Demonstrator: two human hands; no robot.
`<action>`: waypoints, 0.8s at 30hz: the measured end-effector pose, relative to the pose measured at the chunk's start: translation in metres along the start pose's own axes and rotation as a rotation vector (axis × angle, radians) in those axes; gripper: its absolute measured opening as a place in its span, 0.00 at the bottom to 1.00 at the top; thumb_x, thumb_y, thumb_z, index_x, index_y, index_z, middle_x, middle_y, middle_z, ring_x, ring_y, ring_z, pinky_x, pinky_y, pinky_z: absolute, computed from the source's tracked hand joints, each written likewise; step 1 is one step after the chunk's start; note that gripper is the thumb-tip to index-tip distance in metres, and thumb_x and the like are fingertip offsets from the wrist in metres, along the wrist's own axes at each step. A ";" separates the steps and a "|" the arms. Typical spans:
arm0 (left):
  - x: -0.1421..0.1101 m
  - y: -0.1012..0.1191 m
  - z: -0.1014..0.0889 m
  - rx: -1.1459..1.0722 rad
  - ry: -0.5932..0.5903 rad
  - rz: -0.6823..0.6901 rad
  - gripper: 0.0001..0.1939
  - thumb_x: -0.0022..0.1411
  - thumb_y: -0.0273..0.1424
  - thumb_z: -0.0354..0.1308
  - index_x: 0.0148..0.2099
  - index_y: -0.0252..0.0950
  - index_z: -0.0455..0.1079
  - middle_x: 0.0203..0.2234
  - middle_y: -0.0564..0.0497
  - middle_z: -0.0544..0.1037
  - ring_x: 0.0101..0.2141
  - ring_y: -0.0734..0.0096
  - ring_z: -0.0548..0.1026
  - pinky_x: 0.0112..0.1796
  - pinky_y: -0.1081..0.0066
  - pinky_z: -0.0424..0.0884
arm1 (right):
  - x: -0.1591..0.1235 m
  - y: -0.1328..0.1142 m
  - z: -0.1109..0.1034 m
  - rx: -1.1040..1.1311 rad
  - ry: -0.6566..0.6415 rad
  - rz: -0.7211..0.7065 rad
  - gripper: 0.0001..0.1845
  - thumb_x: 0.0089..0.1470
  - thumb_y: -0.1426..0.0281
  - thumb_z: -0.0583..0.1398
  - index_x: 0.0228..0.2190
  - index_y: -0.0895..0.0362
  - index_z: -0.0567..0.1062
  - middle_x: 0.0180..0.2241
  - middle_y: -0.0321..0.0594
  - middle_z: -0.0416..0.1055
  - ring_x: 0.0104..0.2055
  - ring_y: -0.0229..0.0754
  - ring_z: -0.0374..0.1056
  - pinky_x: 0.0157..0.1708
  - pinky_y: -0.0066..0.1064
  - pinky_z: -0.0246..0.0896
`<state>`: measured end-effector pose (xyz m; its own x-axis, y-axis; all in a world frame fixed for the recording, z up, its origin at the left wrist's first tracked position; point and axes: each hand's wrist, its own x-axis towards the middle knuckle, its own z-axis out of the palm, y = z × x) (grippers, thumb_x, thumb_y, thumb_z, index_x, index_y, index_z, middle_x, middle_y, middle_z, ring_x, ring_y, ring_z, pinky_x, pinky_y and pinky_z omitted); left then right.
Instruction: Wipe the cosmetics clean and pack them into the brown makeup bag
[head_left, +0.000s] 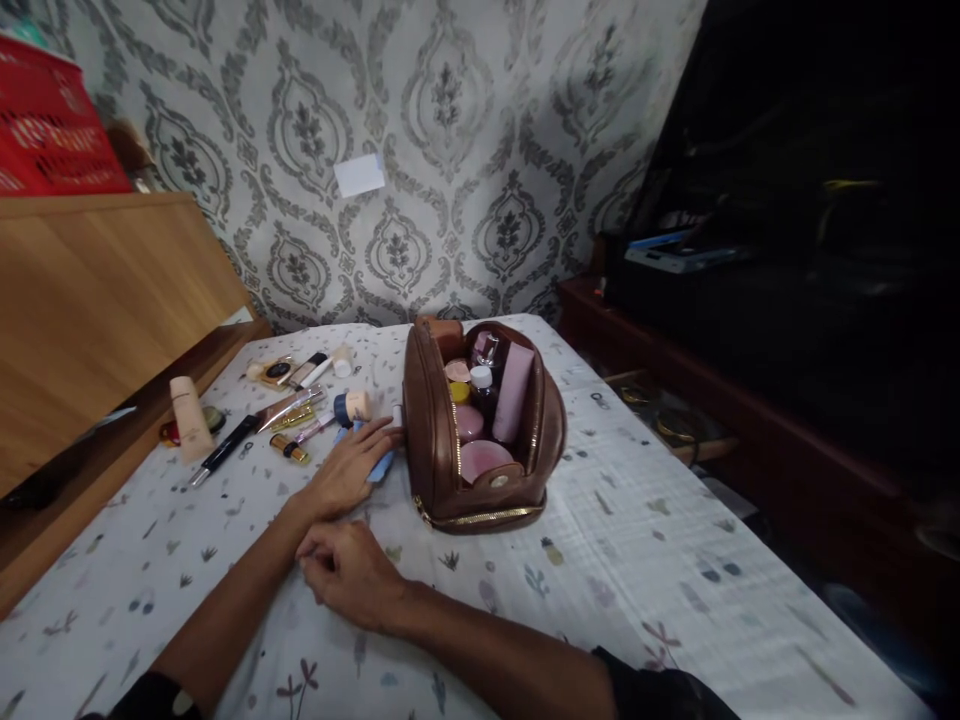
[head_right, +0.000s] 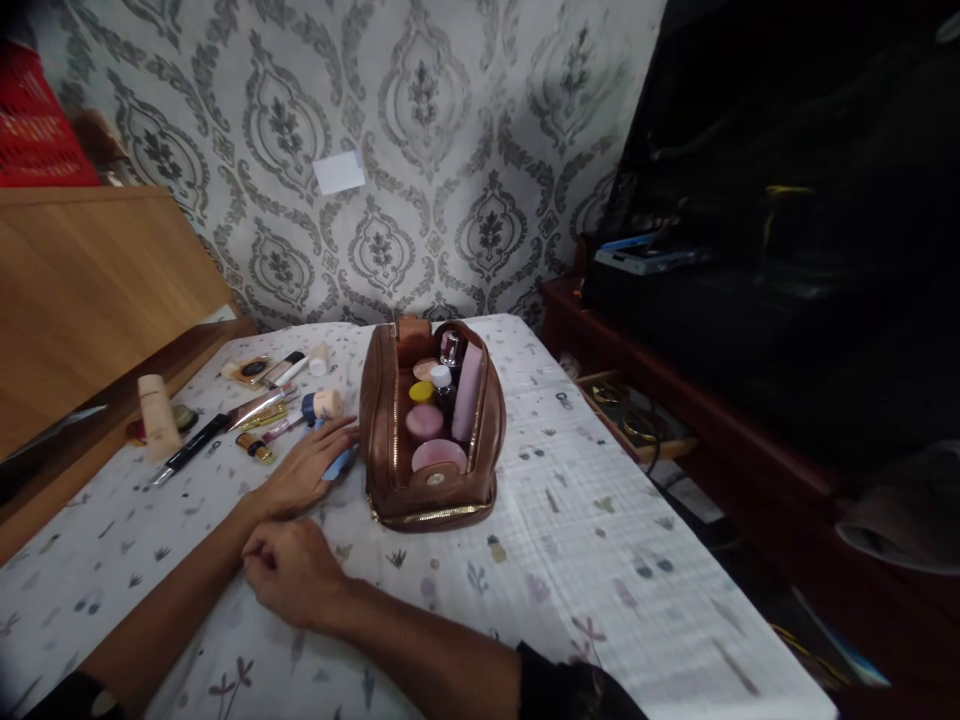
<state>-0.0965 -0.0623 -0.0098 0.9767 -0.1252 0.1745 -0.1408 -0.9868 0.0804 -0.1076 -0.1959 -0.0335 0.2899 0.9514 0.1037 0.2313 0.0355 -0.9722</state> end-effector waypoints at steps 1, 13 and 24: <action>0.000 0.000 0.000 0.004 -0.008 -0.011 0.28 0.58 0.23 0.51 0.62 0.36 0.63 0.61 0.42 0.68 0.65 0.58 0.56 0.59 0.56 0.60 | 0.000 0.000 0.000 -0.007 -0.005 -0.006 0.08 0.48 0.80 0.57 0.28 0.57 0.75 0.17 0.27 0.64 0.19 0.33 0.60 0.25 0.23 0.54; -0.003 0.000 -0.006 0.336 -0.042 -0.208 0.19 0.62 0.25 0.54 0.55 0.39 0.70 0.47 0.43 0.72 0.51 0.51 0.67 0.50 0.51 0.63 | 0.000 0.004 0.000 -0.024 0.008 -0.048 0.10 0.51 0.80 0.57 0.31 0.59 0.78 0.16 0.27 0.63 0.18 0.32 0.60 0.23 0.22 0.53; -0.004 -0.035 -0.028 0.277 0.181 -0.735 0.16 0.65 0.24 0.50 0.54 0.36 0.69 0.50 0.42 0.74 0.53 0.56 0.70 0.51 0.61 0.66 | 0.001 0.006 0.002 -0.027 -0.013 -0.005 0.12 0.51 0.80 0.57 0.34 0.61 0.79 0.16 0.28 0.63 0.18 0.33 0.59 0.22 0.23 0.52</action>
<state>-0.1006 -0.0245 0.0143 0.7591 0.5614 0.3296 0.5962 -0.8028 -0.0056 -0.1077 -0.1944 -0.0398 0.2767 0.9552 0.1052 0.2579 0.0317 -0.9657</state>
